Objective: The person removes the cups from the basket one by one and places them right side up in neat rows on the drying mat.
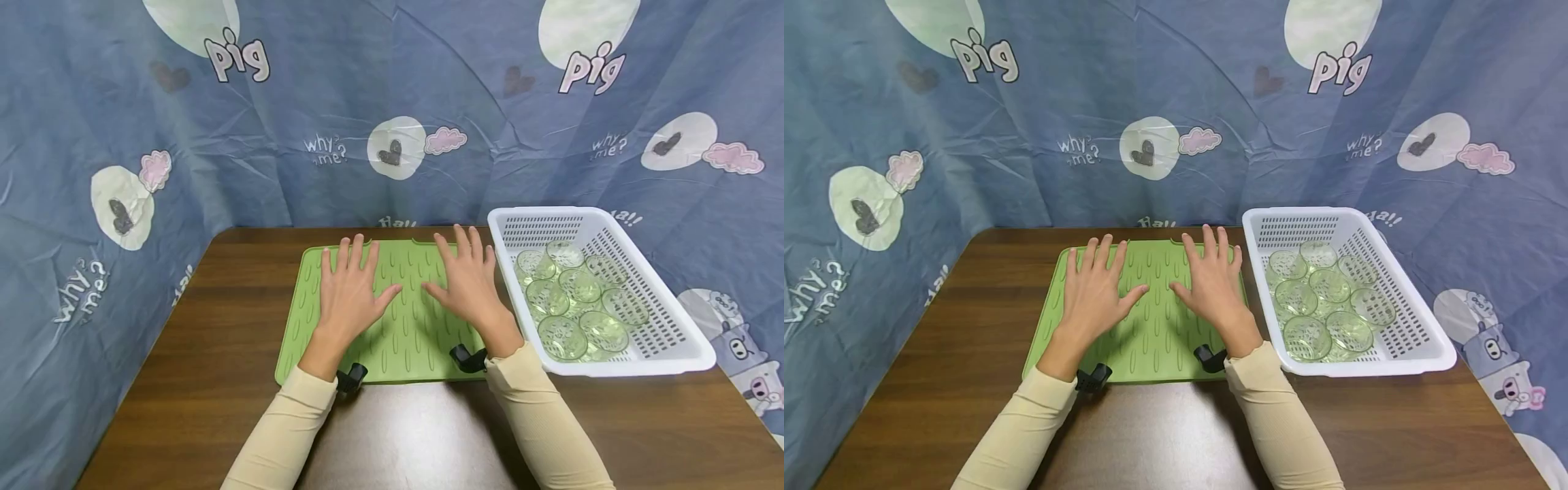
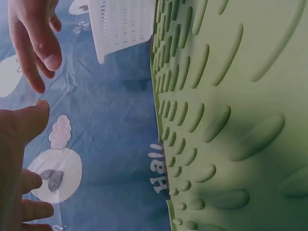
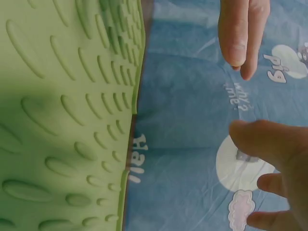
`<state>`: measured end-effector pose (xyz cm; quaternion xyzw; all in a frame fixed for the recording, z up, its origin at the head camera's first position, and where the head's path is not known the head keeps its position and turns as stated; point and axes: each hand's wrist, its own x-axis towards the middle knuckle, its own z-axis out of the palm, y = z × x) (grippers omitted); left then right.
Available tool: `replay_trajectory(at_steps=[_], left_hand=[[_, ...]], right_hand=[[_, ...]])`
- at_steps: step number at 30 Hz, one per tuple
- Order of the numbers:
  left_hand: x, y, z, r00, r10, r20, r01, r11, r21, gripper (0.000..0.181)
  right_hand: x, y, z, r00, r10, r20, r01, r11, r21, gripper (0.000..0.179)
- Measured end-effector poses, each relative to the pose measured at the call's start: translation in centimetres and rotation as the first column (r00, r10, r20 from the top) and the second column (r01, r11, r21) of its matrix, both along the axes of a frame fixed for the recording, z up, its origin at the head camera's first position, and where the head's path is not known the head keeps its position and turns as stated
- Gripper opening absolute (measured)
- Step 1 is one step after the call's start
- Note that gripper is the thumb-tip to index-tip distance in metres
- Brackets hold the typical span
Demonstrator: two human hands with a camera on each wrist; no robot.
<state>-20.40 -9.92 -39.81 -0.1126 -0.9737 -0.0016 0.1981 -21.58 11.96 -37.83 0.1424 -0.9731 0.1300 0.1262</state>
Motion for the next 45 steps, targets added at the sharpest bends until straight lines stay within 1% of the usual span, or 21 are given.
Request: replay_trajectory(at_steps=[2, 5, 7, 9, 13, 16, 22, 24, 27, 30, 32, 34, 37, 41, 45], left_hand=[[0.0, 0.1, -0.1, 1.000, -0.024, -0.021, 0.024, 0.999, 0.021, 0.084], [0.1, 0.0, -0.1, 0.994, -0.091, -0.064, 0.095, 0.993, 0.076, 0.071], [0.3, 0.0, -0.1, 0.986, -0.140, -0.089, 0.150, 0.981, 0.119, 0.062], [0.6, -0.1, 0.0, 0.977, -0.179, -0.114, 0.195, 0.970, 0.147, 0.054], [1.0, -0.2, 0.2, 0.966, -0.223, -0.128, 0.244, 0.953, 0.179, 0.048], [1.2, -0.2, 0.4, 0.961, -0.254, -0.111, 0.273, 0.939, 0.210, 0.048], [1.6, -0.7, 0.9, 0.946, -0.321, -0.044, 0.320, 0.906, 0.275, 0.050], [1.7, -1.1, 1.1, 0.940, -0.342, -0.021, 0.333, 0.899, 0.284, 0.050], [2.3, -2.0, 1.2, 0.928, -0.372, 0.027, 0.350, 0.894, 0.281, 0.054], [3.0, -3.4, 1.2, 0.910, -0.409, 0.071, 0.378, 0.888, 0.263, 0.058], [3.6, -4.5, 1.3, 0.903, -0.418, 0.103, 0.383, 0.890, 0.247, 0.063], [4.1, -5.8, 1.2, 0.900, -0.414, 0.133, 0.377, 0.895, 0.237, 0.068], [4.8, -7.6, 0.9, 0.905, -0.387, 0.177, 0.346, 0.911, 0.224, 0.076], [5.6, -10.4, 0.0, 0.911, -0.348, 0.219, 0.306, 0.930, 0.206, 0.079], [6.1, -13.1, -1.1, 0.919, -0.300, 0.257, 0.257, 0.948, 0.187, 0.077]], right_hand=[[0.0, 0.1, -0.1, 1.000, 0.005, -0.027, -0.005, 1.000, -0.018, 0.077], [0.1, 0.3, -0.2, 0.996, 0.037, -0.081, -0.042, 0.997, -0.064, 0.060], [0.2, 0.3, -0.3, 0.991, 0.065, -0.121, -0.075, 0.994, -0.084, 0.050], [0.4, 0.3, -0.3, 0.986, 0.081, -0.144, -0.096, 0.991, -0.097, 0.045], [0.6, 0.3, -0.2, 0.983, 0.093, -0.157, -0.112, 0.987, -0.112, 0.043], [0.8, 0.3, 0.0, 0.984, 0.100, -0.147, -0.118, 0.986, -0.121, 0.043], [1.2, 0.1, 0.2, 0.983, 0.129, -0.129, -0.146, 0.981, -0.129, 0.044], [1.3, 0.1, 0.2, 0.982, 0.138, -0.126, -0.154, 0.980, -0.129, 0.045], [1.6, 0.0, 0.2, 0.982, 0.149, -0.114, -0.163, 0.979, -0.124, 0.045], [1.8, -0.1, 0.2, 0.981, 0.168, -0.101, -0.180, 0.976, -0.121, 0.044], [1.8, -0.2, 0.2, 0.977, 0.190, -0.099, -0.201, 0.972, -0.123, 0.044], [1.9, -0.4, 0.1, 0.971, 0.215, -0.107, -0.227, 0.967, -0.119, 0.045], [2.0, -0.7, 0.0, 0.964, 0.249, -0.098, -0.260, 0.958, -0.122, 0.048], [2.5, -1.2, -0.3, 0.951, 0.308, -0.019, -0.306, 0.937, -0.170, 0.054], [3.1, -1.6, -0.8, 0.925, 0.375, 0.054, -0.354, 0.907, -0.228, 0.056]])
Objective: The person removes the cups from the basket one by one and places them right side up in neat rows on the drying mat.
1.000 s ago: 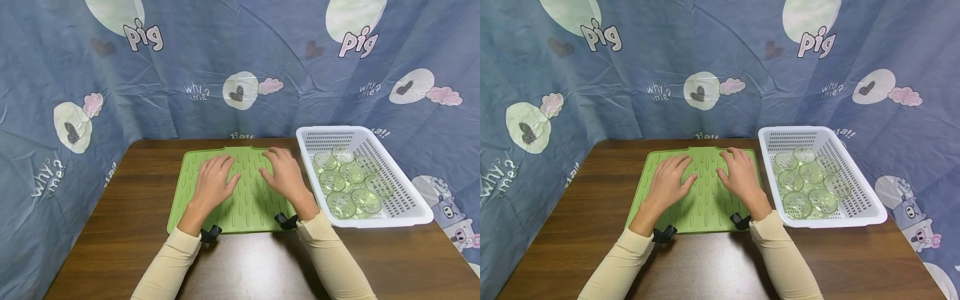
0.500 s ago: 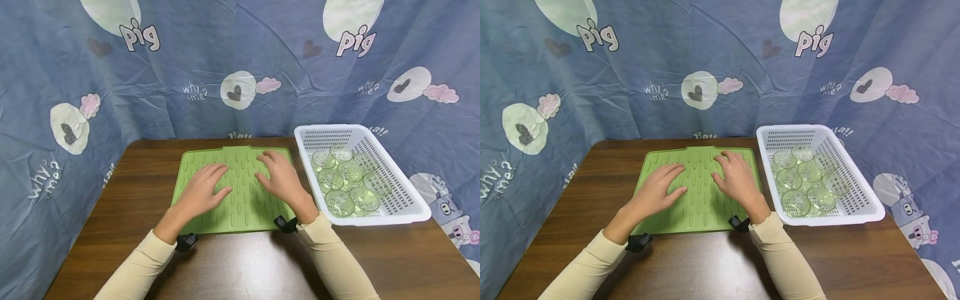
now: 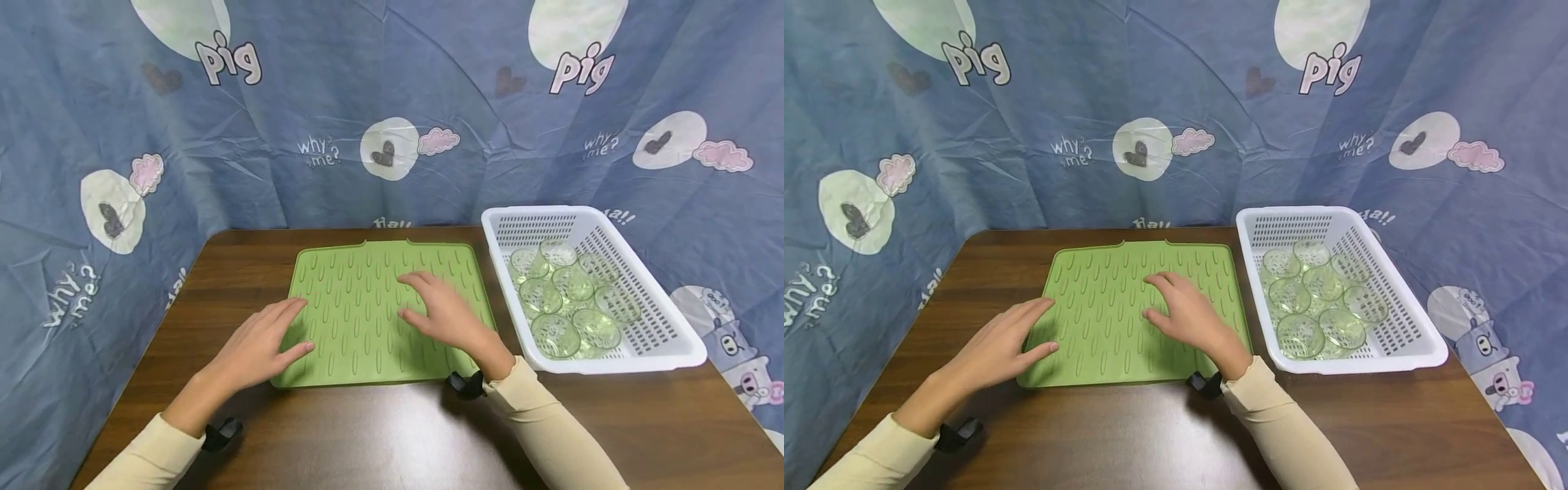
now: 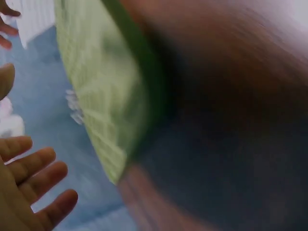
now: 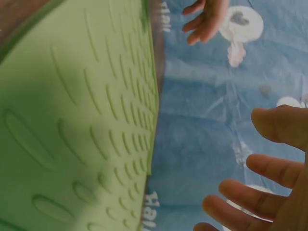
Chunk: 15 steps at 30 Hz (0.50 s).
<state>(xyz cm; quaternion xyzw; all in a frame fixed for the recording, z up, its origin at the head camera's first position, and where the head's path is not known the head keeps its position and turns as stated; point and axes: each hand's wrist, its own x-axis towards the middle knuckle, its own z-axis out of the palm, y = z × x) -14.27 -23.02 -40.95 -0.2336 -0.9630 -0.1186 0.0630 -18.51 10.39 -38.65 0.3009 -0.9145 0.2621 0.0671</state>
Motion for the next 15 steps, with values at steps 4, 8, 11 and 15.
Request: replay_trajectory(at_steps=[4, 8, 11, 15], left_hand=[[0.2, -2.6, -0.8, 0.998, 0.051, 0.033, -0.051, 0.999, -0.008, 0.073], [0.6, -4.4, -1.6, 0.995, 0.084, 0.050, -0.084, 0.996, 0.000, 0.073], [1.3, -5.3, -2.3, 0.996, 0.078, 0.047, -0.079, 0.997, 0.016, 0.075], [2.3, -6.0, -3.0, 0.997, 0.055, 0.048, -0.057, 0.997, 0.044, 0.078]], right_hand=[[0.1, -0.7, -0.3, 0.999, 0.039, 0.024, -0.039, 0.999, 0.003, 0.055], [0.1, -1.2, -0.5, 0.998, 0.051, 0.030, -0.051, 0.998, 0.025, 0.053], [0.2, -1.4, -0.7, 0.997, 0.071, 0.044, -0.072, 0.997, 0.034, 0.053], [0.3, -1.7, -0.9, 0.993, 0.098, 0.066, -0.100, 0.995, 0.025, 0.052]])
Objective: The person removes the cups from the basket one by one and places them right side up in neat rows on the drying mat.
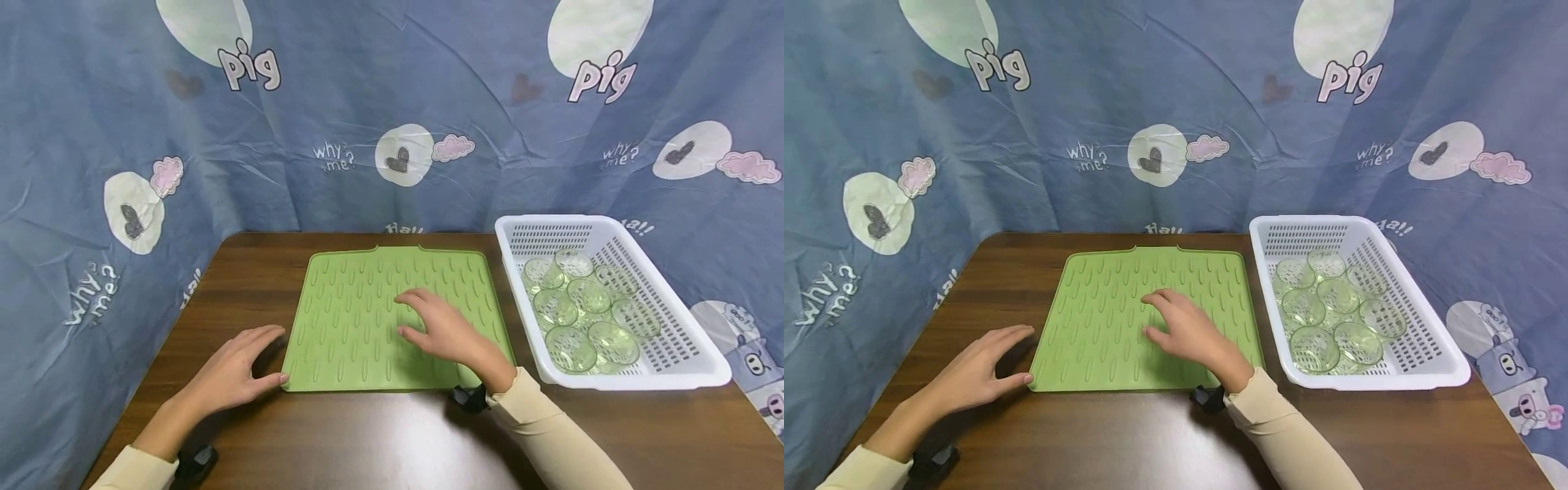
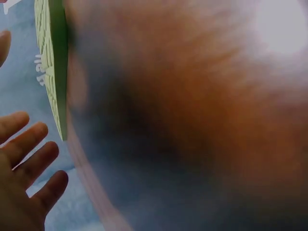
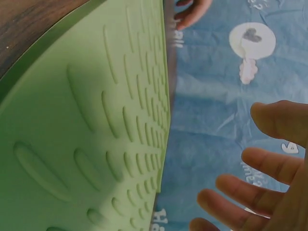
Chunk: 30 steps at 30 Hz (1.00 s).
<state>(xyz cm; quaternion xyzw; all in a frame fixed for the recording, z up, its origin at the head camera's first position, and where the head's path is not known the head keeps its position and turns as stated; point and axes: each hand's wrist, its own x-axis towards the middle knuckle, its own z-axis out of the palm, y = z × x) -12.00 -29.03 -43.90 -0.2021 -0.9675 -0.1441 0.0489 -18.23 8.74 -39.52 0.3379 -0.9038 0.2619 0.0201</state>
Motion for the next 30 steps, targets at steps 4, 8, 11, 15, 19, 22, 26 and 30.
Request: replay_trajectory(at_steps=[4, 8, 11, 15, 19, 22, 26, 30], left_hand=[[0.8, -0.2, -0.8, 1.000, -0.019, 0.024, 0.018, 1.000, 0.026, 0.080], [1.2, -0.2, -1.0, 0.999, -0.030, 0.038, 0.028, 0.999, 0.045, 0.079], [1.2, 0.0, -1.0, 0.998, -0.042, 0.040, 0.041, 0.998, 0.040, 0.075], [1.3, 0.2, -1.2, 0.997, -0.051, 0.052, 0.050, 0.998, 0.026, 0.069], [0.9, 0.4, -1.2, 0.998, -0.049, 0.046, 0.049, 0.999, 0.011, 0.065], [0.7, 0.4, -1.2, 0.998, -0.053, 0.038, 0.053, 0.999, -0.004, 0.063], [0.6, 0.5, -1.2, 0.998, -0.061, 0.028, 0.061, 0.998, -0.016, 0.063], [0.5, 0.8, -1.4, 0.997, -0.073, 0.017, 0.073, 0.997, -0.017, 0.063]], right_hand=[[0.4, 0.2, -0.2, 1.000, 0.002, 0.012, -0.002, 1.000, -0.022, 0.052], [0.7, 0.4, 0.1, 1.000, 0.016, 0.018, -0.016, 1.000, -0.020, 0.052], [1.1, 0.5, 0.6, 1.000, 0.024, 0.011, -0.024, 1.000, 0.000, 0.053], [2.0, 0.8, 1.7, 0.999, 0.030, -0.012, -0.029, 0.999, 0.039, 0.053], [3.1, 2.0, 3.1, 0.998, 0.029, -0.056, -0.026, 0.998, 0.057, 0.051], [4.0, 3.3, 3.6, 0.996, 0.024, -0.085, -0.017, 0.997, 0.080, 0.050], [5.1, 5.5, 4.0, 0.993, 0.001, -0.118, 0.012, 0.994, 0.109, 0.050], [5.9, 8.0, 4.5, 0.991, -0.033, -0.126, 0.049, 0.991, 0.124, 0.052]])
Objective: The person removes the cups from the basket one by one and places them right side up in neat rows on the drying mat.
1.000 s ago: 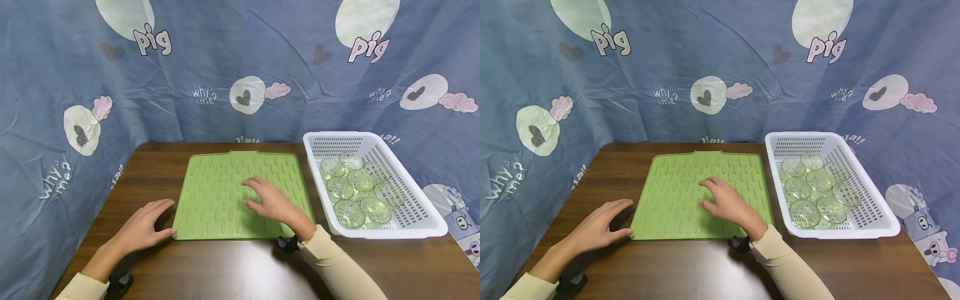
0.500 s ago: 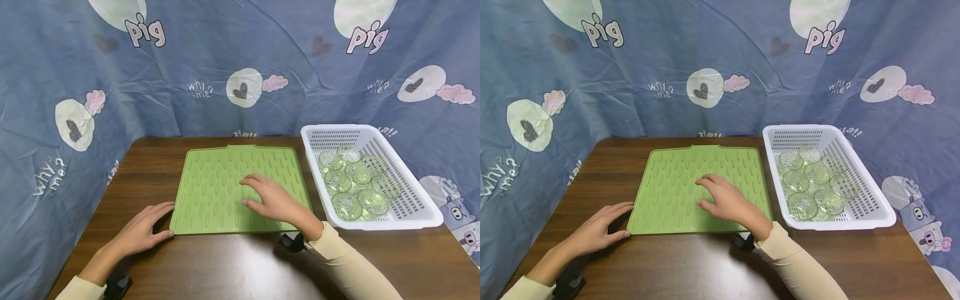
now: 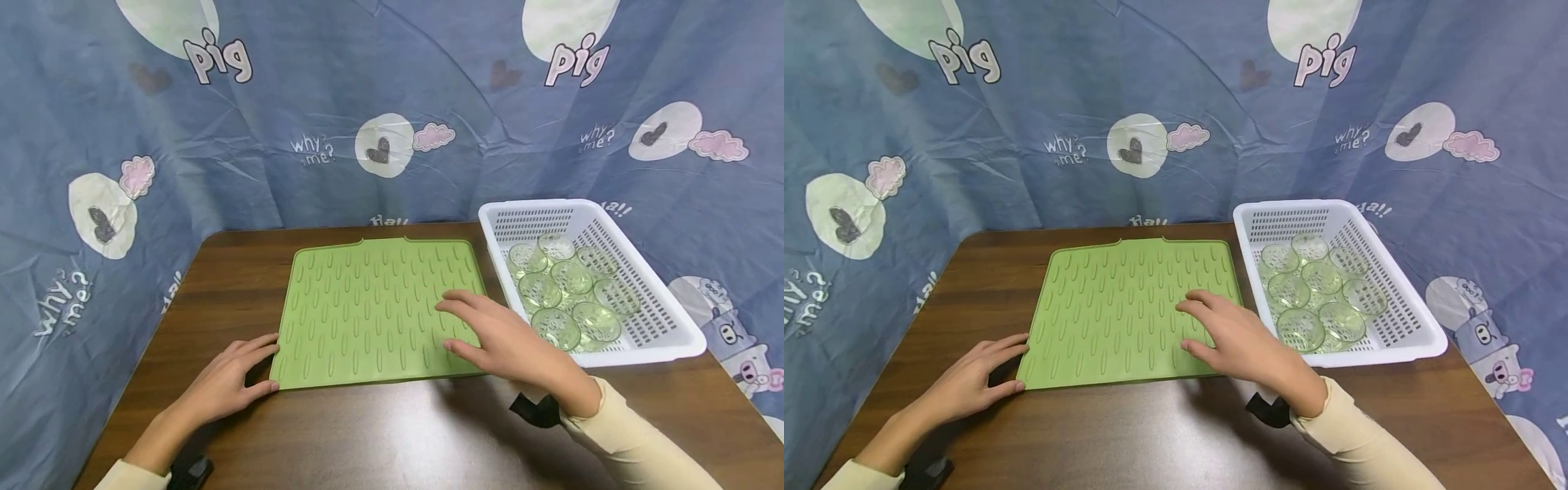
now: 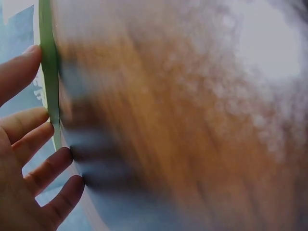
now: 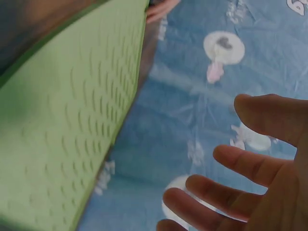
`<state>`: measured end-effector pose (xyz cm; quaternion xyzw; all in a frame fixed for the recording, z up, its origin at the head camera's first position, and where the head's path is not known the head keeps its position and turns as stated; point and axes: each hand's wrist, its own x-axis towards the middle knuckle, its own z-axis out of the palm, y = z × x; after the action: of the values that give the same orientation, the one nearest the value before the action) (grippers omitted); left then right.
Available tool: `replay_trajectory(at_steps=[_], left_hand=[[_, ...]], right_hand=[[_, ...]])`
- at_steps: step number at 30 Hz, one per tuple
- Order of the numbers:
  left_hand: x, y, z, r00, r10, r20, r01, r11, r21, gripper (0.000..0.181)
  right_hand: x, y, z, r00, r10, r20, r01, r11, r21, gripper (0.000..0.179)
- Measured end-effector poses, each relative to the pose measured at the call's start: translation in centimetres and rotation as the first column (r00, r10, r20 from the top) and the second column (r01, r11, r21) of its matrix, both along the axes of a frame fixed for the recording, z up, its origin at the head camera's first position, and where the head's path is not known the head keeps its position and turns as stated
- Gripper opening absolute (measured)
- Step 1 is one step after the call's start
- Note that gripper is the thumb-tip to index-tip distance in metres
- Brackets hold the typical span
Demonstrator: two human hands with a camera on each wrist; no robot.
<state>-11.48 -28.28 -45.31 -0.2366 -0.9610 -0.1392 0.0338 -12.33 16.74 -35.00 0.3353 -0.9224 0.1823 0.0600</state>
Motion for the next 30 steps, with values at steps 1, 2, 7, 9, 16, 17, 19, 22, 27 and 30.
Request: replay_trajectory(at_steps=[1, 2, 7, 9, 16, 17, 19, 22, 27, 30], left_hand=[[0.1, 0.0, -0.1, 1.000, -0.001, 0.000, 0.001, 1.000, 0.002, 0.063], [0.1, 0.0, -0.2, 1.000, -0.002, -0.001, 0.002, 1.000, 0.005, 0.064], [-0.1, 0.1, -0.3, 1.000, 0.002, 0.002, -0.002, 1.000, 0.013, 0.066], [-0.1, 0.0, -0.3, 1.000, 0.009, 0.009, -0.009, 1.000, 0.011, 0.065], [-0.1, 0.0, -0.1, 0.999, 0.022, 0.035, -0.022, 1.000, 0.001, 0.066], [-0.1, 0.0, 0.0, 0.999, 0.022, 0.041, -0.022, 1.000, 0.001, 0.066], [-0.2, 0.1, 0.1, 0.998, 0.023, 0.051, -0.023, 1.000, 0.001, 0.066], [-0.2, 0.1, 0.3, 0.998, 0.023, 0.061, -0.023, 1.000, -0.002, 0.066], [-0.1, 0.1, 0.2, 0.998, 0.026, 0.048, -0.026, 1.000, -0.005, 0.066], [-0.2, 0.2, 0.1, 0.999, 0.020, 0.049, -0.020, 1.000, -0.002, 0.067]], right_hand=[[0.1, 0.6, 0.2, 1.000, -0.005, 0.004, 0.005, 1.000, 0.003, 0.052], [0.2, 1.3, 0.4, 1.000, -0.011, 0.009, 0.011, 1.000, 0.005, 0.052], [0.3, 4.7, 1.7, 0.999, -0.041, -0.009, 0.041, 0.999, 0.000, 0.049], [0.2, 5.8, 2.3, 0.998, -0.063, -0.030, 0.063, 0.998, -0.005, 0.048], [0.0, 8.8, 3.9, 0.985, -0.160, -0.066, 0.161, 0.987, 0.015, 0.050], [0.0, 9.1, 3.9, 0.983, -0.169, -0.072, 0.170, 0.985, 0.018, 0.050], [-0.2, 9.6, 3.9, 0.980, -0.179, -0.084, 0.181, 0.983, 0.021, 0.051], [-0.7, 10.2, 3.8, 0.979, -0.183, -0.089, 0.185, 0.983, 0.017, 0.050], [-1.9, 11.0, 3.6, 0.976, -0.200, -0.085, 0.201, 0.979, 0.014, 0.049], [-2.2, 11.7, 3.5, 0.971, -0.227, -0.080, 0.230, 0.973, 0.031, 0.047]])
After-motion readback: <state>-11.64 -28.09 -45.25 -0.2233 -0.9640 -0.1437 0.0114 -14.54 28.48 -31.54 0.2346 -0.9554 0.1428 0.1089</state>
